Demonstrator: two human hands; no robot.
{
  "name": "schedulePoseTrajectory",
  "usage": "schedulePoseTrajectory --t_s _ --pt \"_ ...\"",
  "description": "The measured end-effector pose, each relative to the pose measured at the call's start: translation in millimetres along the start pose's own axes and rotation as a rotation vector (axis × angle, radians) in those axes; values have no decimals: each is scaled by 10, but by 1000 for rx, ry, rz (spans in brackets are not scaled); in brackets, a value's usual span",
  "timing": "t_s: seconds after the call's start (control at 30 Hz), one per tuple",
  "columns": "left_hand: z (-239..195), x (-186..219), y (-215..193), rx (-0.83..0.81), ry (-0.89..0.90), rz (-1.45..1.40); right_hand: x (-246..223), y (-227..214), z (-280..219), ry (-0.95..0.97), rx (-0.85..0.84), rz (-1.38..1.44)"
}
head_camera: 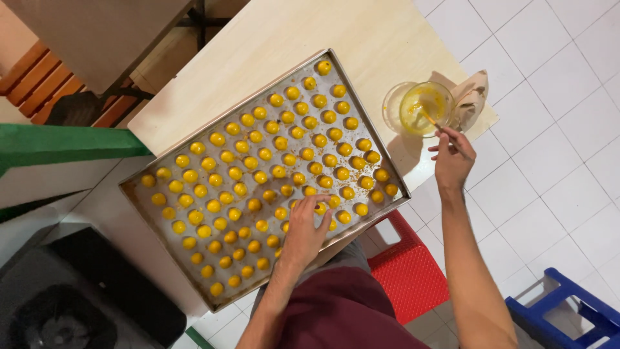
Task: The person uses a brush to apply a yellow liquid to small, round dough balls arranged on a baking sheet. They repeatedly dip the brush into a glass bowl containing the liquid and carefully coat each dough ball on the tray.
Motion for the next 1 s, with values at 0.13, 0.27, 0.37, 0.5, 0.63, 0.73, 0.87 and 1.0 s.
schedulePoseTrajectory --t_s 0.13,0.27,0.37,0.5,0.63,0.73,0.87,1.0 --pt "-135 -67 -31 35 -5 13 97 -3 84 -6 -21 -1" --pt "-247 -182 -10 88 5 -20 82 -22 32 88 -7 68" --pt "-330 -161 -86 103 -5 -51 168 0 -77 236 47 212" --pt "-390 -146 -144 108 -45 -52 425 37 -205 476 159 610" --pt "-442 -198 -152 112 -94 -75 571 41 -243 528 158 741" --pt "-530 -223 -170 125 -111 -70 626 23 -269 540 147 740" --pt "-608 -348 -197 199 -75 -50 722 48 -195 565 131 849" --pt "-710 -391 -280 230 -67 -84 820 38 -183 571 158 887"
Point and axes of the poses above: each hand's wrist, its own z-axis towards the middle knuckle, its own y-axis out of the palm, x = y × z, the point moved 2 cm from there along z, towards the middle knuckle, and after that the axes turned 14 degrees about -x, right-handed, at the moved point
